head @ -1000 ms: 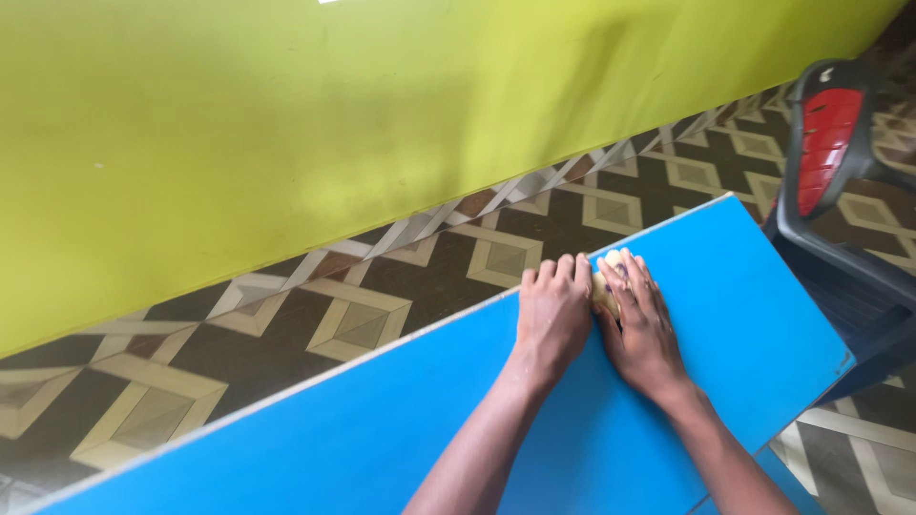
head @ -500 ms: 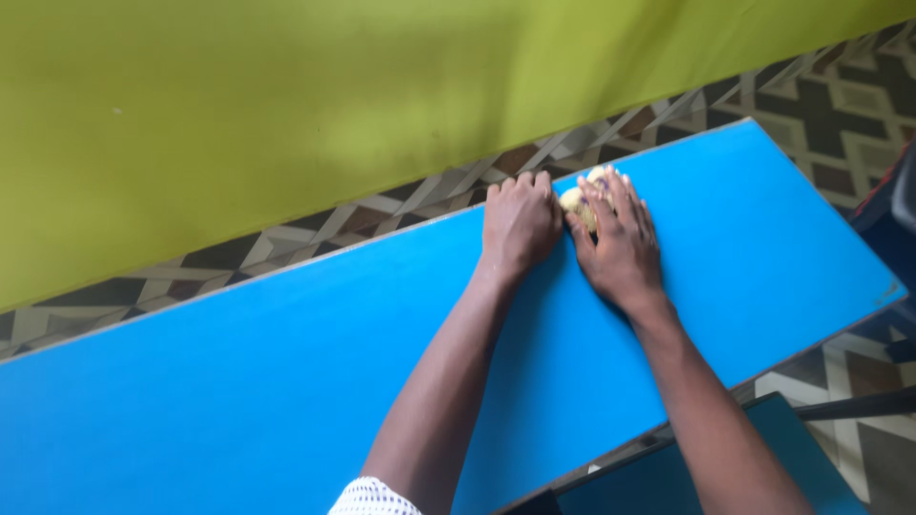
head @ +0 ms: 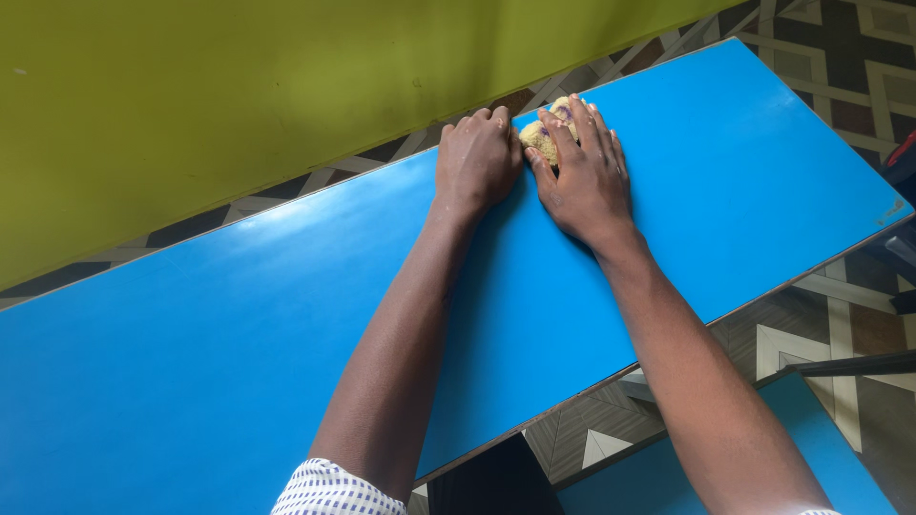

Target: The person cleans a blue table using a yellow sponge and a cleaning liquid. They wipe the top surface, edges, and legs of the table, occasionally applying more liquid to the sponge.

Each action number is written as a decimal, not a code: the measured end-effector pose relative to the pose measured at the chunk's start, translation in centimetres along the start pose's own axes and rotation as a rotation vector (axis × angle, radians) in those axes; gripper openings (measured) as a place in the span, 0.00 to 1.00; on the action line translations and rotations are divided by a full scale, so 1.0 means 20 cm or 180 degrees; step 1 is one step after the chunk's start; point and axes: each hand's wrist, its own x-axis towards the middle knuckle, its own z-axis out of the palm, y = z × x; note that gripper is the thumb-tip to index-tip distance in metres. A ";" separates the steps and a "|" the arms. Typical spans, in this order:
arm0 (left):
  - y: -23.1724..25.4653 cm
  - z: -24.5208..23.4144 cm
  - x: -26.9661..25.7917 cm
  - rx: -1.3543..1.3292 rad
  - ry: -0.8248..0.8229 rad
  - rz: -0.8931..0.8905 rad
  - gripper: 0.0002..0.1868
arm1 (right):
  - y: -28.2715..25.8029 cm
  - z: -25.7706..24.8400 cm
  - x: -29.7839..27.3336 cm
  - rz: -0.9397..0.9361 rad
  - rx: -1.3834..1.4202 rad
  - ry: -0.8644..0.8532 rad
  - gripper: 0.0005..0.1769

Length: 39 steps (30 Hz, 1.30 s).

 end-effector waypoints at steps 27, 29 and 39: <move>0.02 -0.04 -0.26 0.0241 -0.0388 0.0075 0.29 | 0.00 0.03 0.02 0.0039 -0.0048 -0.0275 0.30; 0.08 -0.08 -0.33 0.0218 -0.0319 0.0084 0.30 | -0.02 -0.02 -0.04 -0.0092 -0.0043 -0.0298 0.29; 0.56 -0.64 -0.95 -0.0317 -0.0450 0.0596 0.34 | -0.36 -0.64 -0.88 -0.0221 -0.0091 -0.0691 0.30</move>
